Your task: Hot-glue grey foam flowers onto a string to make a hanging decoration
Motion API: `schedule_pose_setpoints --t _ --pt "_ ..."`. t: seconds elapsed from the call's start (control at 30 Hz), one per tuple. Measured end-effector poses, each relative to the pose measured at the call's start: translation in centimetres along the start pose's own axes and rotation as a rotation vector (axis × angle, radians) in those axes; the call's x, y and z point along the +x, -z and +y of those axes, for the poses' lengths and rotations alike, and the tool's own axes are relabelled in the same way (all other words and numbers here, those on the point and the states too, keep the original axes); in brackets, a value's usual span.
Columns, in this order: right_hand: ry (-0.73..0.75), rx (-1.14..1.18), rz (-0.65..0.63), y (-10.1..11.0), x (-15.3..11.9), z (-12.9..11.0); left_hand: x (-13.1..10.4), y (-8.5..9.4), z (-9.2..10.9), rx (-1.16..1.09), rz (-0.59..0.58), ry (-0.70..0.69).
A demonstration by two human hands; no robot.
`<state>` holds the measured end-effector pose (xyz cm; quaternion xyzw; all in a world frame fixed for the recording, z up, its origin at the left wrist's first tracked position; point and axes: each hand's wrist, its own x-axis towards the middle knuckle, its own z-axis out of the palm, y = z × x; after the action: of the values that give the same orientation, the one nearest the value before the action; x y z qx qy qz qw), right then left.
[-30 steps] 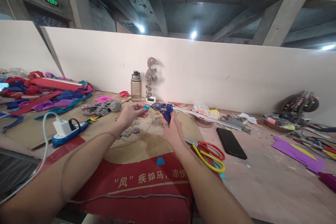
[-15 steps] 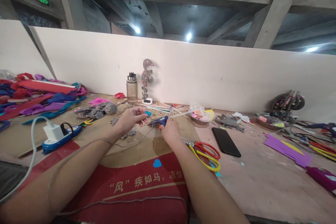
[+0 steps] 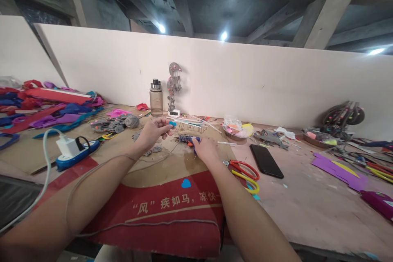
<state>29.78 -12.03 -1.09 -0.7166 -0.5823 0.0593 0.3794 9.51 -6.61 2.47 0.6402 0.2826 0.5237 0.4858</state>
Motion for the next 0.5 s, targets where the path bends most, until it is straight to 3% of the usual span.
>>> schedule_pose_setpoints --t 0.1,0.23,0.4,0.5 --pt "-0.037 -0.250 -0.026 -1.5 0.0 0.2 0.0 -0.1 0.0 0.016 -0.006 0.007" --pt "-0.049 -0.252 -0.036 -2.2 0.5 -0.4 -0.1 -0.1 -0.1 0.013 -0.018 0.011" --pt "-0.064 0.108 0.116 -0.3 1.1 -0.5 -0.1 0.1 -0.2 -0.005 -0.004 0.030" --pt "-0.070 0.441 0.071 0.6 0.7 -0.8 0.0 0.3 -0.3 -0.014 0.018 0.038"
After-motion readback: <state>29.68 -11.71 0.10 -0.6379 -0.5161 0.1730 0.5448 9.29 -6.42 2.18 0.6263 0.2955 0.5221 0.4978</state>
